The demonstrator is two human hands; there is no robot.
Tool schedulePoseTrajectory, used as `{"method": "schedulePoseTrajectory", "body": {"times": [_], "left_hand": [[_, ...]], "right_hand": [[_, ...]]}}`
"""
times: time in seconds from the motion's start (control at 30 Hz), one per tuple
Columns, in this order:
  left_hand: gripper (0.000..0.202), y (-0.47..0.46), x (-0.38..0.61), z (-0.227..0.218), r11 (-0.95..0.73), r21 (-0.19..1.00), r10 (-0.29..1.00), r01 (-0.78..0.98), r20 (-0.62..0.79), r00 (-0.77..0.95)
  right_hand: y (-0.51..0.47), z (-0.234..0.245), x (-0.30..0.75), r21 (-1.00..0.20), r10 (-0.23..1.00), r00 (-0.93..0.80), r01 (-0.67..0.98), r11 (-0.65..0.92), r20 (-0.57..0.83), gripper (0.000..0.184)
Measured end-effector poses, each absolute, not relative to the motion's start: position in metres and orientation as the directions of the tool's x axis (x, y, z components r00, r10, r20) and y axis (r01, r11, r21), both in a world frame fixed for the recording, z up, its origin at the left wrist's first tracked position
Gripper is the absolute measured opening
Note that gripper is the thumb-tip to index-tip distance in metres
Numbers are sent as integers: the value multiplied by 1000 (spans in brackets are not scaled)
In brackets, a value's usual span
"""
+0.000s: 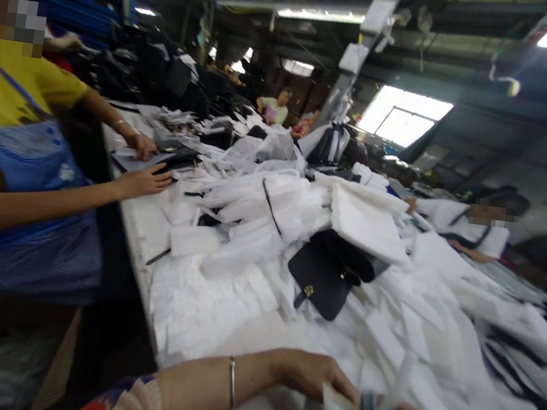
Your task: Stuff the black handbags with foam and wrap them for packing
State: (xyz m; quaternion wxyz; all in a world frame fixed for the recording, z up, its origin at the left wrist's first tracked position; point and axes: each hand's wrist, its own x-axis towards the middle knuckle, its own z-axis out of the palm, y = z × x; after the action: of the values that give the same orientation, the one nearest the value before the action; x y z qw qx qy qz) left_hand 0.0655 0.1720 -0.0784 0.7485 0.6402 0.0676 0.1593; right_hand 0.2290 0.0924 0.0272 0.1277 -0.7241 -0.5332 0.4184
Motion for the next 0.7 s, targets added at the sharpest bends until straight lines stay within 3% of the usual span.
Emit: {"method": "schedulePoseTrajectory", "body": {"times": [0.1,0.23,0.37,0.5,0.7], "left_hand": [[37,166,53,-51,151,982,327,-110,56,944],[43,169,51,-40,79,992,300,-95,67,952],[45,167,56,-53,62,996,356,-65,38,934],[43,163,61,-58,160,984,441,-73,-5,898],[41,151,62,-53,260,963,499,-71,-71,864]], "right_hand": [[89,30,226,-741,864,-14,522,-423,-503,25],[87,39,219,-790,861,-38,421,-446,-507,30],[84,40,214,-817,879,-60,403,-413,-474,40],[86,41,213,-829,902,-54,421,-369,-429,45],[87,38,216,-770,913,11,533,-351,-408,45]]}}
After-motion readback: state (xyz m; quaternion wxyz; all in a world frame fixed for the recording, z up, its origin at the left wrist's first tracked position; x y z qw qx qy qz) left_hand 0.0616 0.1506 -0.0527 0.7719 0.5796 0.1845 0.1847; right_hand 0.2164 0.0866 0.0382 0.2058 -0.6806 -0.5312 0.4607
